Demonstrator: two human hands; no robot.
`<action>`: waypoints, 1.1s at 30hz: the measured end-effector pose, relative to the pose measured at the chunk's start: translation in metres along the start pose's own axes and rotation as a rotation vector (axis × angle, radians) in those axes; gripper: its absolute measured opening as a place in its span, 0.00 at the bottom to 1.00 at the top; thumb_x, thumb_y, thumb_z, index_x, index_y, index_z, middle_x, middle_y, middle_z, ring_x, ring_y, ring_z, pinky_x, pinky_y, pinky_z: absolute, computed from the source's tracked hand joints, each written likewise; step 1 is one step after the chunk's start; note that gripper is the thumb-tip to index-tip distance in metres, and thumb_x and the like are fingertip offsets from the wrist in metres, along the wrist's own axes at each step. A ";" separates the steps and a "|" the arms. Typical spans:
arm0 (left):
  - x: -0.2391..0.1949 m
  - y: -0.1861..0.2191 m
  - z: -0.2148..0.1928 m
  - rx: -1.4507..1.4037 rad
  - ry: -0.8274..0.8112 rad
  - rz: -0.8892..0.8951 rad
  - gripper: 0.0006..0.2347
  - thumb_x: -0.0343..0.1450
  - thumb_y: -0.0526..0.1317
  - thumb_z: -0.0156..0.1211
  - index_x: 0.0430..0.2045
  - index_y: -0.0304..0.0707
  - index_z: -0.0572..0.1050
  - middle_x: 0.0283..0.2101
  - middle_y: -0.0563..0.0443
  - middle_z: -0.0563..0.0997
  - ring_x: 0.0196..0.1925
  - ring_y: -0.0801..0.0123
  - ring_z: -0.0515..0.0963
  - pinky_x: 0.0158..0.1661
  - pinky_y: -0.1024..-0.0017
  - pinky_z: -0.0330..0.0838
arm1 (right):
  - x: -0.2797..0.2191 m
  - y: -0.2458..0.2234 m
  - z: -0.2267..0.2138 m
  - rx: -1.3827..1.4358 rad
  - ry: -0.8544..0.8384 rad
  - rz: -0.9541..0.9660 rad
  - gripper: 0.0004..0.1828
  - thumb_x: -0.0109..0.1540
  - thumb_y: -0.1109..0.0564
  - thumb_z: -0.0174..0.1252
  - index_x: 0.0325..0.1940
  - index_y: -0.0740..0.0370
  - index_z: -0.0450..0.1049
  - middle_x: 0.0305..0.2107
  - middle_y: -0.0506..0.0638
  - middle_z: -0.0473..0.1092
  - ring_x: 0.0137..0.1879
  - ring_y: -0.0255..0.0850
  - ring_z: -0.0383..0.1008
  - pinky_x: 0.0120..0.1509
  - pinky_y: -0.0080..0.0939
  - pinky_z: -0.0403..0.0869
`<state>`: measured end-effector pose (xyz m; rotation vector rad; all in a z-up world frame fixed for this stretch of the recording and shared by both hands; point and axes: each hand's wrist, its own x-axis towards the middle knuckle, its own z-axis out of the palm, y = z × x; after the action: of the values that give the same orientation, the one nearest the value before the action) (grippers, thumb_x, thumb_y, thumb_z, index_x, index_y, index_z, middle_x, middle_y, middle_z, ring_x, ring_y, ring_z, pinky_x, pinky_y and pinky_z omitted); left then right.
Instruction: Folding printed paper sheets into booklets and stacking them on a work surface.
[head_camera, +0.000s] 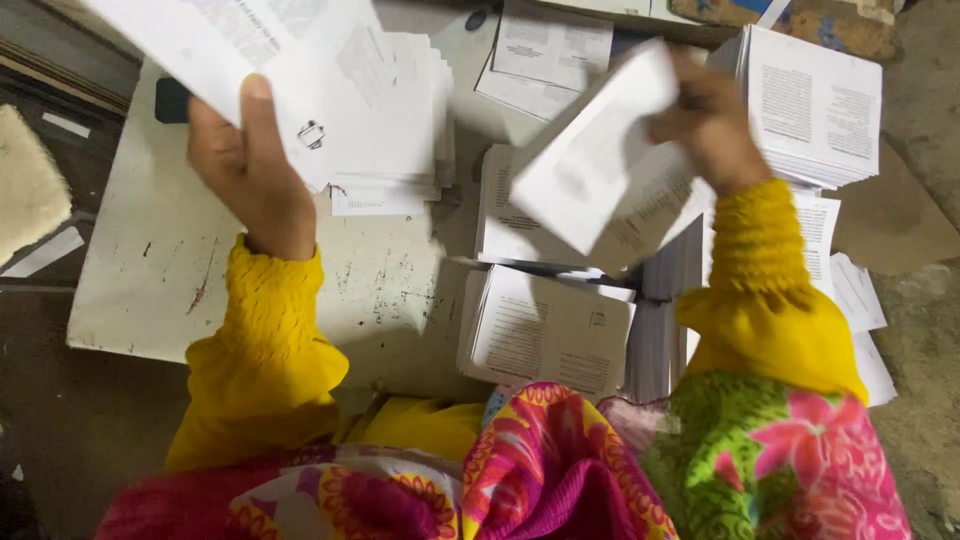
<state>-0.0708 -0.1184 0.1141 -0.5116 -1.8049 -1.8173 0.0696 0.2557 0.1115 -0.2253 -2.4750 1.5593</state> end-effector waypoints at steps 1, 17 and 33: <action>0.000 0.011 -0.002 0.000 0.003 0.004 0.06 0.75 0.32 0.54 0.28 0.39 0.67 0.25 0.56 0.68 0.24 0.77 0.60 0.24 0.80 0.56 | 0.006 -0.018 0.014 -0.001 0.000 -0.004 0.30 0.45 0.70 0.54 0.52 0.60 0.73 0.39 0.45 0.69 0.42 0.38 0.69 0.41 0.34 0.69; -0.048 0.027 0.064 0.226 -0.400 0.236 0.12 0.77 0.30 0.48 0.54 0.41 0.67 0.42 0.53 0.76 0.33 0.71 0.76 0.33 0.74 0.73 | -0.041 0.004 0.083 -0.269 -0.062 0.001 0.25 0.59 0.70 0.49 0.62 0.64 0.66 0.55 0.59 0.64 0.60 0.52 0.64 0.62 0.49 0.62; -0.174 -0.030 0.114 0.598 -1.107 0.443 0.09 0.71 0.36 0.56 0.44 0.40 0.73 0.48 0.42 0.80 0.50 0.55 0.80 0.48 0.63 0.76 | -0.136 0.149 0.084 -0.479 0.362 0.199 0.14 0.57 0.56 0.64 0.46 0.61 0.76 0.38 0.58 0.73 0.48 0.58 0.73 0.51 0.57 0.71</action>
<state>0.0379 0.0111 -0.0099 -1.6945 -2.4482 -0.5826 0.1822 0.2141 -0.0709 -0.7731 -2.5348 0.8531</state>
